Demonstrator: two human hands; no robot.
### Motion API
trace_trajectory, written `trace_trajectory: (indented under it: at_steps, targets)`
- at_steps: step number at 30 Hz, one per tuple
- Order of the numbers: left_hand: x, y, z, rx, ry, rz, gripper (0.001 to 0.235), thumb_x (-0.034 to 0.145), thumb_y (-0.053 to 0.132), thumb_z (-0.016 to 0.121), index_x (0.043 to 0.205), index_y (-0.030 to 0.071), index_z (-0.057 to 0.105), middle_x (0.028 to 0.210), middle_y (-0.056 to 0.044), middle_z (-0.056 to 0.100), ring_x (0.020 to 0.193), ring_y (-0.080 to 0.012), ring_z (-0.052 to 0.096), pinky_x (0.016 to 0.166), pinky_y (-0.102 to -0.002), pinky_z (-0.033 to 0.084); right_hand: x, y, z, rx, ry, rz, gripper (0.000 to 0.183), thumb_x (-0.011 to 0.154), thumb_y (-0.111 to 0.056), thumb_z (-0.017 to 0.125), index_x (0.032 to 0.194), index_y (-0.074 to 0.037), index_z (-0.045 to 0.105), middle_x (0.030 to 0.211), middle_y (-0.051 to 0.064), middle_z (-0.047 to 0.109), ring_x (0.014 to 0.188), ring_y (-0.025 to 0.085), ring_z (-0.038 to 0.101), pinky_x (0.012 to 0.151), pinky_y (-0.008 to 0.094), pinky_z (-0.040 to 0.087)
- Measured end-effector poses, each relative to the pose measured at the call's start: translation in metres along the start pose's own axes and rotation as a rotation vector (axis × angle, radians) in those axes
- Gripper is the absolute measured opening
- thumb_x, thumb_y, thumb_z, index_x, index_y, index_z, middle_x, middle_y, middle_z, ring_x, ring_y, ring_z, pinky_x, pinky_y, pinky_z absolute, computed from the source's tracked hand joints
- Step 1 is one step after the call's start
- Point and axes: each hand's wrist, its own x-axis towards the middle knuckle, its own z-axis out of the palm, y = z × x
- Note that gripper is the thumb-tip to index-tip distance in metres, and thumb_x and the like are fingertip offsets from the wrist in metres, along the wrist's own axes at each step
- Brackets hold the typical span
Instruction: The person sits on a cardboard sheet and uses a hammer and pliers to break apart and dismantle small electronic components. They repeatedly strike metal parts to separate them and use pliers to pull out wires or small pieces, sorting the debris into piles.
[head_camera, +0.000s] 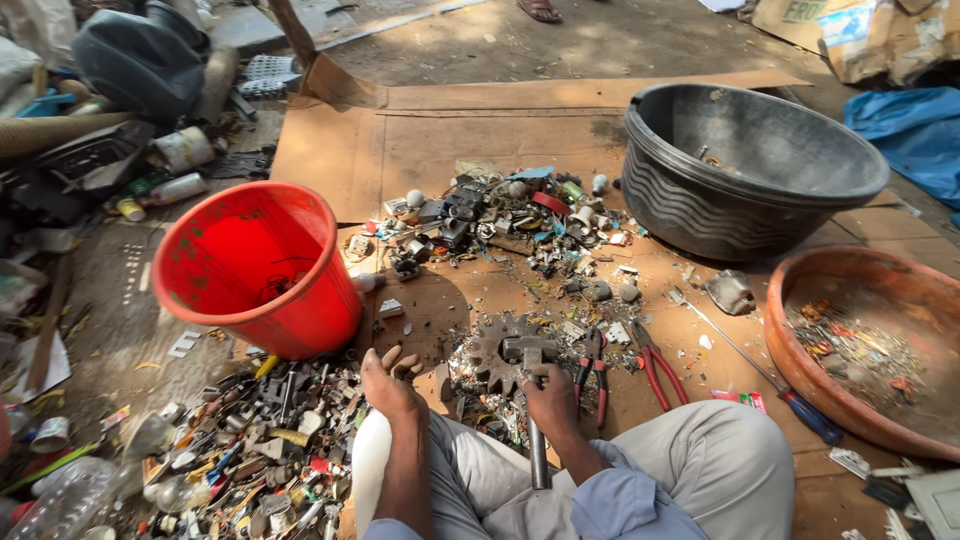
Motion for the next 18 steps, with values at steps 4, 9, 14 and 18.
trace_trajectory:
  at_steps: [4, 9, 14, 18]
  targets:
    - [-0.007, -0.015, 0.001, 0.453, -0.178, 0.007, 0.047, 0.099, 0.023, 0.061, 0.139, -0.001, 0.052, 0.103, -0.02, 0.07, 0.079, -0.0251, 0.068, 0.066, -0.04, 0.057, 0.025, -0.019, -0.022, 0.144, -0.015, 0.091, 0.028, 0.084, -0.022, 0.077, 0.105, -0.004, 0.071, 0.106, 0.012, 0.068, 0.095, 0.024, 0.068, 0.086, 0.038, 0.056]
    - [-0.024, -0.029, 0.012, 1.067, -0.477, 0.264, 0.041, 0.098, 0.022, 0.065, 0.133, 0.002, 0.061, 0.117, -0.018, 0.071, 0.099, -0.0264, 0.07, 0.084, -0.041, 0.058, 0.118, -0.031, -0.067, 0.316, -0.104, 0.359, 0.033, 0.09, -0.021, 0.071, 0.119, -0.008, 0.068, 0.112, 0.01, 0.07, 0.095, 0.02, 0.067, 0.082, 0.04, 0.059]
    - [-0.034, -0.031, 0.034, 1.22, -0.521, -0.038, 0.044, 0.094, 0.028, 0.065, 0.135, 0.013, 0.061, 0.109, -0.017, 0.076, 0.094, -0.028, 0.075, 0.088, -0.041, 0.059, 0.211, 0.002, -0.099, -0.129, -0.142, 0.183, 0.031, 0.095, -0.022, 0.064, 0.122, -0.009, 0.071, 0.115, 0.016, 0.076, 0.104, 0.029, 0.073, 0.09, 0.042, 0.058]
    - [-0.019, -0.04, 0.04, 1.242, -0.497, -0.05, 0.043, 0.092, 0.027, 0.066, 0.132, 0.011, 0.064, 0.104, -0.018, 0.078, 0.094, -0.0277, 0.076, 0.087, -0.039, 0.059, 0.242, 0.039, -0.08, -0.331, -0.258, -0.083, 0.031, 0.095, -0.024, 0.062, 0.12, -0.011, 0.074, 0.113, 0.018, 0.074, 0.103, 0.035, 0.071, 0.093, 0.046, 0.054]
